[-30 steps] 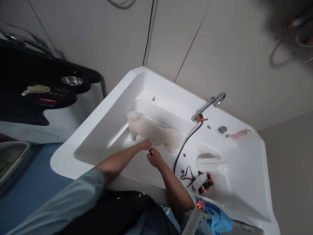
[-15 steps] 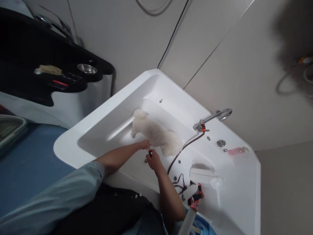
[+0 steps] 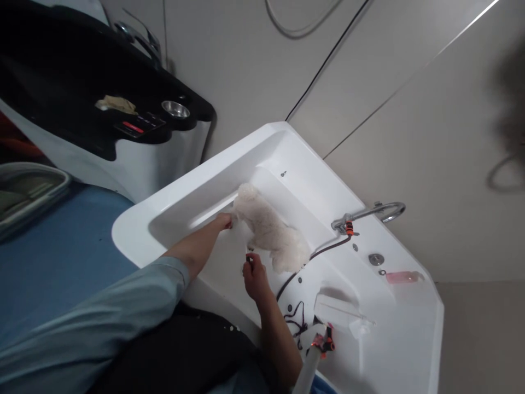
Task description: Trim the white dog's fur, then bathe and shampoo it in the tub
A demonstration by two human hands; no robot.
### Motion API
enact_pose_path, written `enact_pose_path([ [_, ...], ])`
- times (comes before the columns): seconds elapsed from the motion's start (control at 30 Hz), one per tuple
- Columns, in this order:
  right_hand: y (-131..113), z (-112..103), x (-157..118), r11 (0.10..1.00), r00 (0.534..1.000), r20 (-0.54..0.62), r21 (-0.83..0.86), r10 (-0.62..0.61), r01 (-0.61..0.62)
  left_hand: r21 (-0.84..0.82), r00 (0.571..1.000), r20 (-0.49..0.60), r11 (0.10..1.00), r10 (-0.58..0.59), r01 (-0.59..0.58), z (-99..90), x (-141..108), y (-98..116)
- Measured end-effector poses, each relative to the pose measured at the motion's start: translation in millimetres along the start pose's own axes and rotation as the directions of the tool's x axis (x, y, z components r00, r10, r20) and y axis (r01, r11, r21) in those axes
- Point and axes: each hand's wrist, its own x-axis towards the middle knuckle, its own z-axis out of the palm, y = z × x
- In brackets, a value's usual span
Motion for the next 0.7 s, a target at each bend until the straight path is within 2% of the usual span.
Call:
enact_pose_path([
  [0.1, 4.6, 2.6, 3.2, 1.000, 1.000, -0.010, -0.005, 0.022, -0.022, -0.048, 1.000, 0.013, 0.999, 0.002, -0.001, 10.4, -8.2, 4.7],
  [0.2, 8.7, 4.5, 5.7, 0.998, 0.998, -0.033, -0.009, 0.059, -0.060, -0.049, 0.997, 0.075, 0.999, 0.025, -0.021, 21.3, -20.0, 7.4],
  [0.37, 8.2, 4.7, 6.8, 0.994, 0.993, -0.042, -0.018, 0.110, -0.111, 0.016, 0.990, 0.128, 0.998, 0.054, -0.056, 24.9, -26.5, 2.3],
  [0.53, 7.9, -1.3, 6.7, 0.991, 0.973, -0.191, -0.017, 0.129, -0.135, 0.072, 0.989, 0.136, 0.996, 0.050, -0.060, 30.3, -21.7, 0.5],
  [0.7, 9.3, -8.1, 4.9, 0.993, 0.959, -0.260, 0.076, 0.112, -0.096, 0.049, 0.967, 0.226, 0.990, 0.121, -0.136, 47.2, -25.6, 7.3],
])
